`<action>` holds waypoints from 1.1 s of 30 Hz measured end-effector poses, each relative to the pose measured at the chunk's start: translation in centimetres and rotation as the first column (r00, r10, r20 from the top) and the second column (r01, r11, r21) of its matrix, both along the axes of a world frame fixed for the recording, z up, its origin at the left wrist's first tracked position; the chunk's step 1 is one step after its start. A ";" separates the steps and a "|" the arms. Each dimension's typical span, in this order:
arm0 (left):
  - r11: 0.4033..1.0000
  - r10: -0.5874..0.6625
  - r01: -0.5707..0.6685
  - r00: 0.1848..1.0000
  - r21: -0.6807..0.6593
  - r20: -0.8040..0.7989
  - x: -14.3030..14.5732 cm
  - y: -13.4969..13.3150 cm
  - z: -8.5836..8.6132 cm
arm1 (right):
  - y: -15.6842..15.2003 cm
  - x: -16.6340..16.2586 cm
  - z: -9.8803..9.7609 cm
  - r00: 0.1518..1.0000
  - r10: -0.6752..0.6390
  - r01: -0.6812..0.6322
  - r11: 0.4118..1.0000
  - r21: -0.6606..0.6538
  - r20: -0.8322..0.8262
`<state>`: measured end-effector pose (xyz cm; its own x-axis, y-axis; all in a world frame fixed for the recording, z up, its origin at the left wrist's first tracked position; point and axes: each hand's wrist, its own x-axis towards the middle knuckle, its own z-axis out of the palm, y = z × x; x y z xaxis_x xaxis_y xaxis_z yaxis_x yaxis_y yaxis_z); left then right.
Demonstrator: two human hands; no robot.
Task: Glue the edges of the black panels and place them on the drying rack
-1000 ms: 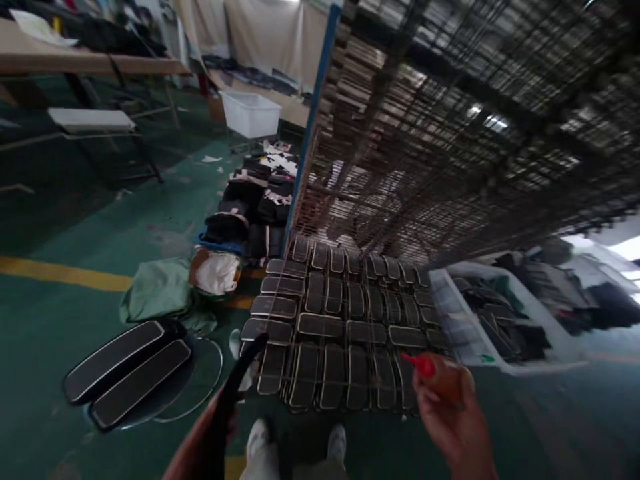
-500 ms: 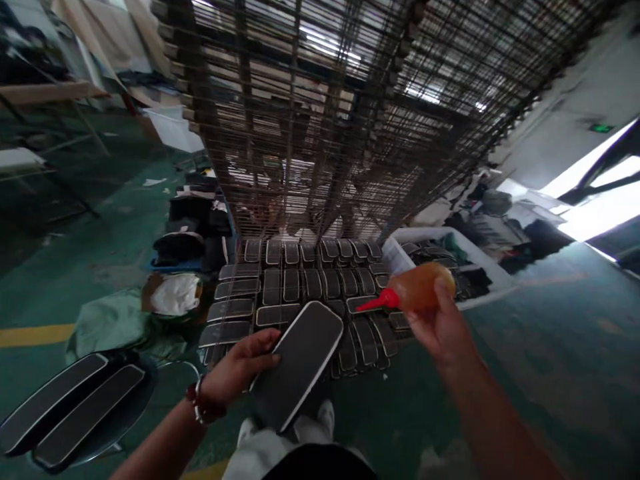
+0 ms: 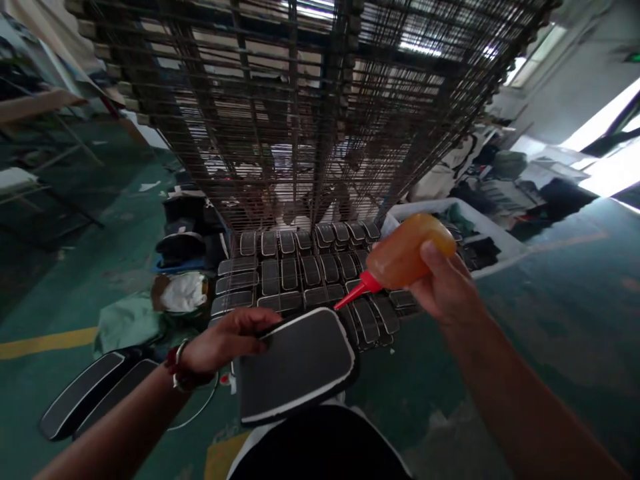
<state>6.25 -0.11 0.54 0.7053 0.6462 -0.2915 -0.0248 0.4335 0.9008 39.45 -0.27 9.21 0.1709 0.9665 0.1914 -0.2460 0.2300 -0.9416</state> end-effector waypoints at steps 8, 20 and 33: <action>0.999 0.015 -0.014 0.999 -0.032 0.031 -0.8 0.1 0.1 | 0.5 -0.9 -0.7 0.999 0.035 -0.036 0.999 -0.035 -0.020; 1.000 0.010 -0.008 0.995 -0.018 0.095 -1.9 -0.1 -0.6 | -0.3 -1.4 -1.6 0.999 0.042 -0.043 0.997 -0.071 -0.005; 0.995 0.102 -0.100 0.993 -0.030 0.065 -2.6 -0.5 -0.7 | -3.1 -1.3 -2.2 1.000 0.002 -0.001 0.993 -0.120 0.008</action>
